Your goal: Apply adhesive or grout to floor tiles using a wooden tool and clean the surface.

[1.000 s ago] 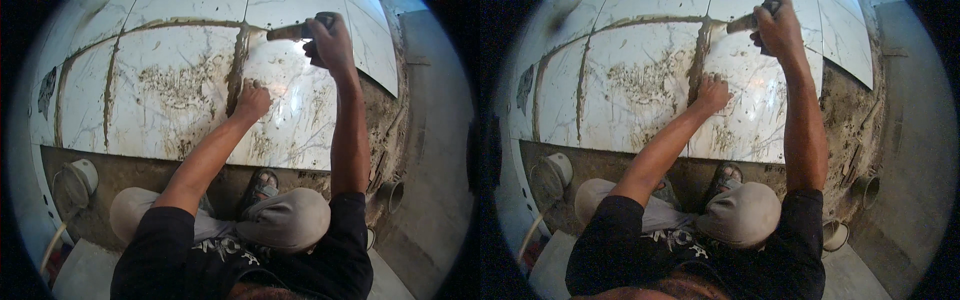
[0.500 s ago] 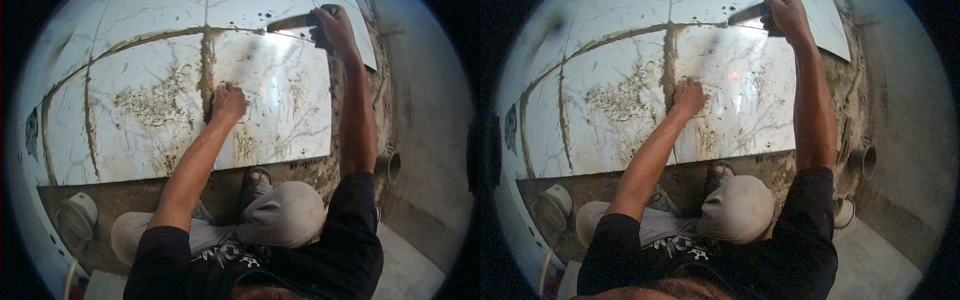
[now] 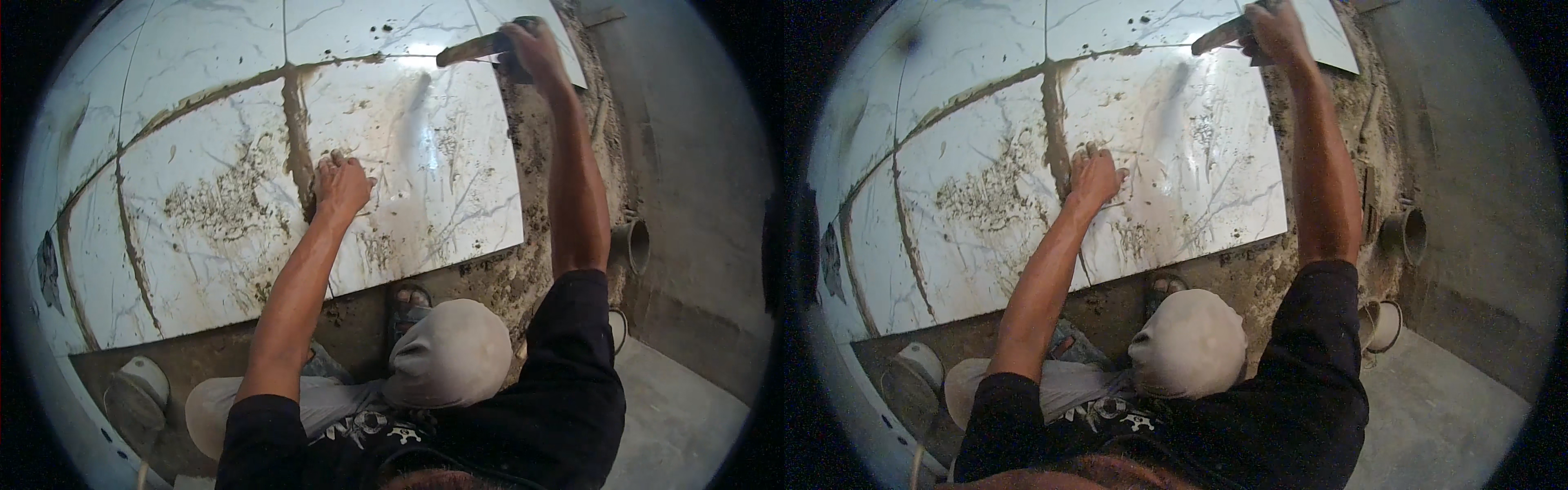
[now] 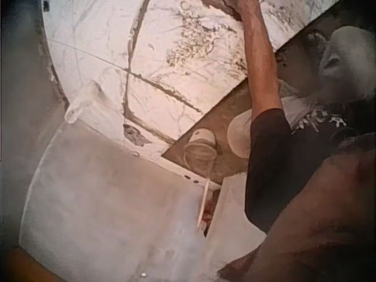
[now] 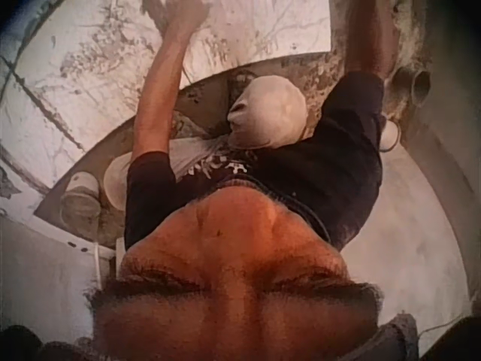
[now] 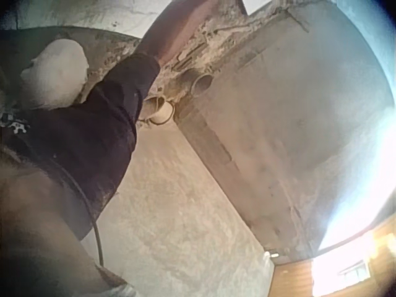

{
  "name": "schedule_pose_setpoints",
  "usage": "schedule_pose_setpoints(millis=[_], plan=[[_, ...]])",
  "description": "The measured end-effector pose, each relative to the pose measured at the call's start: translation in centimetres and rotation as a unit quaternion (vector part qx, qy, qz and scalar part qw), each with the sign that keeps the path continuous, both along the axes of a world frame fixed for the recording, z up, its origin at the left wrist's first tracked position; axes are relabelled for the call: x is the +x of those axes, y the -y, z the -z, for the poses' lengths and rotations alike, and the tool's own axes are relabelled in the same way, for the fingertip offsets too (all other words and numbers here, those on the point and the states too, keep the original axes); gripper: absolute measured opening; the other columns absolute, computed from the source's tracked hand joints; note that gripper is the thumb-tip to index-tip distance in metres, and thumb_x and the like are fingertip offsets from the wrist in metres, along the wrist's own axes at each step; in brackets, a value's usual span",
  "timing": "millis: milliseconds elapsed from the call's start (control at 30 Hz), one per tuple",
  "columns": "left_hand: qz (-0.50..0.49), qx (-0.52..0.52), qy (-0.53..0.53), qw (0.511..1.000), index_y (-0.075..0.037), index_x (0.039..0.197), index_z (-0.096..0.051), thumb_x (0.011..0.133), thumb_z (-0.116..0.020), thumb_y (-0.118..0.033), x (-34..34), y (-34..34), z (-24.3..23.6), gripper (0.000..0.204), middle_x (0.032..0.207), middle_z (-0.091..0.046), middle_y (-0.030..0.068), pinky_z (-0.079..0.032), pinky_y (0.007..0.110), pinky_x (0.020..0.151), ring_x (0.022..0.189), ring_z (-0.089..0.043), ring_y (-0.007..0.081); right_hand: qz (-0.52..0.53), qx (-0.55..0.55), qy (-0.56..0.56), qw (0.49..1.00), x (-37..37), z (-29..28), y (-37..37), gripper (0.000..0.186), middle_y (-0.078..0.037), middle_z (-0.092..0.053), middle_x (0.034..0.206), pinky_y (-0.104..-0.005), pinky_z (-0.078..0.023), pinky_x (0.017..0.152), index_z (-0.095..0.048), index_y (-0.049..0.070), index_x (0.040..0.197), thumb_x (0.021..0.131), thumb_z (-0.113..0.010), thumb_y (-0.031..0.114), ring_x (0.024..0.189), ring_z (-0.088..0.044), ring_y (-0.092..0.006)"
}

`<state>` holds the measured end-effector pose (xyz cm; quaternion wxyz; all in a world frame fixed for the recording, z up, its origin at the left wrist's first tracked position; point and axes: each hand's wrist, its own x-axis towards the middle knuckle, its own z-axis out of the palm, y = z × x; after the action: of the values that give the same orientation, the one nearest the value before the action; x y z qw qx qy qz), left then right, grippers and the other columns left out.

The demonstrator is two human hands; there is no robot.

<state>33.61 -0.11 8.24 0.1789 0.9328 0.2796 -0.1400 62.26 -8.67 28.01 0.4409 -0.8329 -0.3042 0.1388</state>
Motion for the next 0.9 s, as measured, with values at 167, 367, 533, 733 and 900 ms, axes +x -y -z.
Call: schedule_pose_setpoints(millis=[167, 367, 533, 733, 900], plan=[[0.000, -0.003, 0.024, 1.000, 0.011, 0.114, -0.053, 0.082, -0.062, -0.042, -0.2, 0.2, 0.5, 0.062, 0.127, -0.044, 0.0350, -0.029, 0.048, 0.104, 0.118, -0.046, 0.0426, 0.020, -0.099, -0.017, 0.995, -2.1, 1.0, -1.8, 0.030, -0.012, -0.062, 0.076, -0.0285, -0.051, 0.041, -0.045, 0.001, 0.105, 0.091, -0.056, 0.024, 0.052, -0.061, -0.0151], [-0.002, -0.048, 0.009, 0.999, 0.009, 0.114, -0.054, 0.082, -0.062, -0.043, 0.3, 0.2, -1.0, 0.061, 0.126, -0.046, 0.0330, -0.032, 0.049, 0.102, 0.118, -0.046, 0.0438, -0.078, -0.035, -0.039, 0.996, -5.3, 1.8, -4.0, 0.031, -0.013, -0.061, 0.078, -0.0273, -0.050, 0.042, -0.046, -0.001, 0.105, 0.091, -0.057, 0.023, 0.052, -0.061, -0.0148], [0.002, -0.031, 0.012, 0.999, 0.008, 0.116, -0.053, 0.083, -0.060, -0.044, -0.4, -0.1, -0.6, 0.062, 0.128, -0.046, 0.0305, -0.031, 0.049, 0.102, 0.119, -0.045, 0.0436, -0.063, 0.053, -0.042, 0.996, -11.4, -0.6, -6.5, 0.031, -0.013, -0.061, 0.077, -0.0265, -0.050, 0.042, -0.045, -0.003, 0.105, 0.091, -0.057, 0.022, 0.052, -0.060, -0.0148], [0.015, -0.035, 0.032, 0.999, 0.007, 0.114, -0.056, 0.082, -0.061, -0.044, -0.6, -0.5, -0.3, 0.060, 0.125, -0.048, 0.0310, -0.033, 0.049, 0.099, 0.118, -0.046, 0.0405, -0.113, -0.008, -0.038, 0.993, -14.1, -0.1, -9.1, 0.031, -0.014, -0.061, 0.081, -0.0275, -0.050, 0.042, -0.045, -0.002, 0.105, 0.092, -0.055, 0.024, 0.052, -0.061, -0.0147], [0.002, -0.028, 0.053, 0.998, 0.007, 0.112, -0.058, 0.082, -0.061, -0.043, -0.9, -0.3, 1.0, 0.059, 0.125, -0.047, 0.0332, -0.032, 0.050, 0.100, 0.118, -0.046, 0.0413, -0.126, -0.095, -0.047, 0.986, -15.9, 0.3, -10.6, 0.032, -0.014, -0.061, 0.082, -0.0276, -0.052, 0.044, -0.043, -0.001, 0.108, 0.091, -0.056, 0.023, 0.053, -0.061, -0.0146]])
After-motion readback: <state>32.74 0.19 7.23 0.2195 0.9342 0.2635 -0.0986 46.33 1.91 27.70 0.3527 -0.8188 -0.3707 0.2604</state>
